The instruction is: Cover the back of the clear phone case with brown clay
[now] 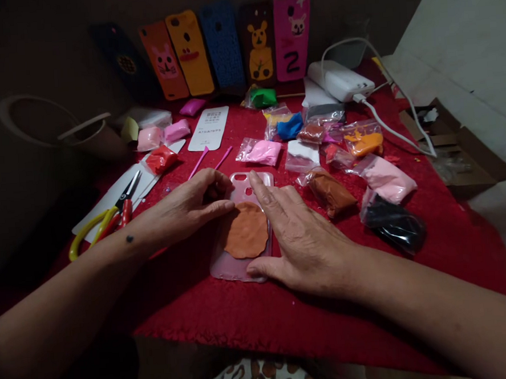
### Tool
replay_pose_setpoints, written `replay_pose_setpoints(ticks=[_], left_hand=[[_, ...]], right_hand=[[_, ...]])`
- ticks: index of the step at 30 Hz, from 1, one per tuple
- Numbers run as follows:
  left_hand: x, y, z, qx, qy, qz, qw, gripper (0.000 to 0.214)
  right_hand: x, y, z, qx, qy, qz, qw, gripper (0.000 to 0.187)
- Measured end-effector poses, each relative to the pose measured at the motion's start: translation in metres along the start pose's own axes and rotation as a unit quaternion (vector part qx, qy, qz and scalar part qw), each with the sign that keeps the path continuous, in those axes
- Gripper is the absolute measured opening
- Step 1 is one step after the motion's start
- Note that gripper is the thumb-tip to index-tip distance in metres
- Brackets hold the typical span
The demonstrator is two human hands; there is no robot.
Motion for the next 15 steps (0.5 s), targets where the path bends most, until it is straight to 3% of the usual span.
replay_pose_setpoints(ticks=[4, 8, 12, 15], left_hand=[[0.0034, -0.0009, -0.0015, 0.017, 0.033, -0.059, 0.998, 0.030], [0.0028, -0.0018, -0.0017, 0.022, 0.039, -0.043, 0.998, 0.027], [0.0019, 0.0009, 0.0012, 0.010, -0.015, 0.028, 0.999, 0.023], [0.0018, 0.0016, 0.0040, -0.004, -0.049, 0.049, 0.998, 0.037]], right_hand=[[-0.0010, -0.0006, 0.0003, -0.003, 0.002, -0.001, 1.000, 0.120], [-0.0003, 0.0003, 0.0002, 0.001, 0.000, 0.001, 1.000, 0.121], [0.0006, 0.0011, 0.0002, -0.001, 0.001, 0.001, 1.000, 0.121], [0.0010, 0.0009, 0.0003, -0.004, 0.004, -0.001, 1.000, 0.120]])
Point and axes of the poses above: each hand's wrist, its own z-axis away from the middle knuckle, its own x-axis out of the palm, y = z × x, the point moved 6 cm from there along -z, towards the middle knuckle, and after that the axes turned 15 degrees about z, right-handed, at the moved point
